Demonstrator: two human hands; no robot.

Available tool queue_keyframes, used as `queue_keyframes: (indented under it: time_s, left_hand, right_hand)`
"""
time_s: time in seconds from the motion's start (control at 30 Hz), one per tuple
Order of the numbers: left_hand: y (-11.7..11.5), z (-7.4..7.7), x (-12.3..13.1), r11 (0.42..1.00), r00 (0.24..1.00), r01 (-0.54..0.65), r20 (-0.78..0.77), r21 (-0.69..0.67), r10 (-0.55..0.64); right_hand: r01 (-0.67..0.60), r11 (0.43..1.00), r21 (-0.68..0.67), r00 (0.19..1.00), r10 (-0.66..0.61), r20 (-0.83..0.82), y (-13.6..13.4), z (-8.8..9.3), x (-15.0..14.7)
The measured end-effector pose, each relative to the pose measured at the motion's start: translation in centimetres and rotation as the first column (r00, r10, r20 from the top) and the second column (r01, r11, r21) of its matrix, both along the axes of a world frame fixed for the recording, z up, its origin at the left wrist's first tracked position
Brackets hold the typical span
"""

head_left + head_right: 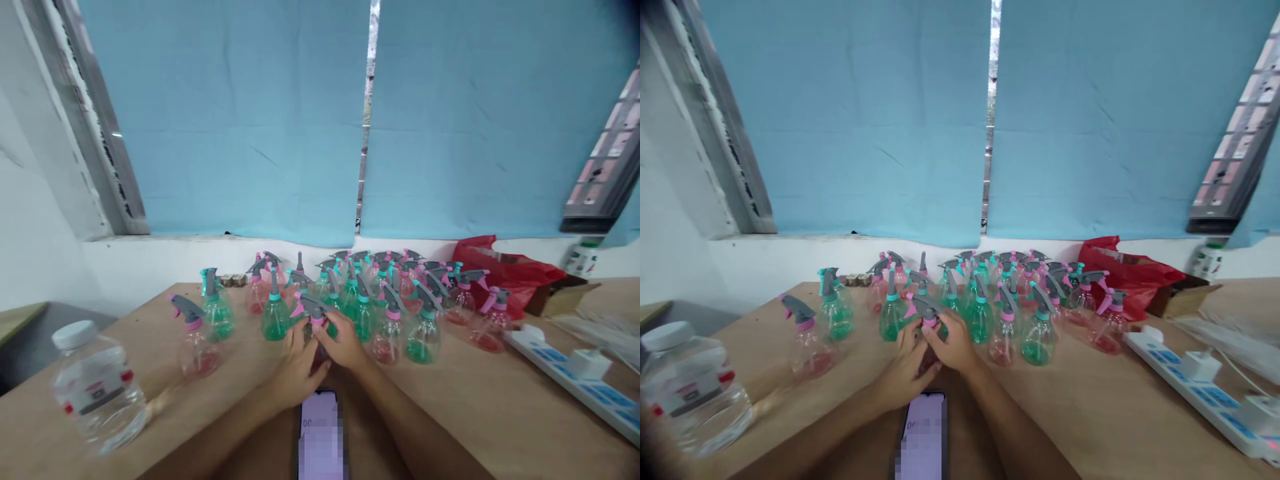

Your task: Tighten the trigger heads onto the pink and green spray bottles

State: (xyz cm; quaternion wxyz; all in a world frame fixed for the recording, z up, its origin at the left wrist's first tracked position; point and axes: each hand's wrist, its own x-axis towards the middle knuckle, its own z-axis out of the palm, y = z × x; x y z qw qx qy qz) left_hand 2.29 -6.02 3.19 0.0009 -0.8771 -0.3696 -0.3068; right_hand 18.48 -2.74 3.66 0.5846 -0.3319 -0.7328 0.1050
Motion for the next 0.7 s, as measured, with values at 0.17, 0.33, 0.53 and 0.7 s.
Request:
queue_keyframes:
  time_s: [0.17,0.33,0.53,0.7]
  left_hand:
    - [0.8,-0.9,1.0,0.999,1.000,0.021,-0.022,0.027,-0.020]
    - [1.3,-0.3,0.9,0.999,0.998,0.052,-0.038,0.001,-0.052]
    - [2.4,0.9,-1.4,0.962,0.966,0.244,0.122,-0.122,-0.229]
    - [3.9,-0.4,-3.6,0.952,0.958,0.175,0.267,-0.250,-0.106]
  right_hand:
    - [-0.218,0.954,-0.207,0.956,0.167,-0.240,2.8,0.6,0.0]
    - [-0.422,0.843,-0.335,0.893,0.322,-0.314,4.3,1.1,0.5]
    - [-0.527,0.731,-0.433,0.838,0.362,-0.408,4.0,2.6,0.6]
    - [-0.523,0.711,-0.469,0.849,0.388,-0.358,3.4,3.1,0.5]
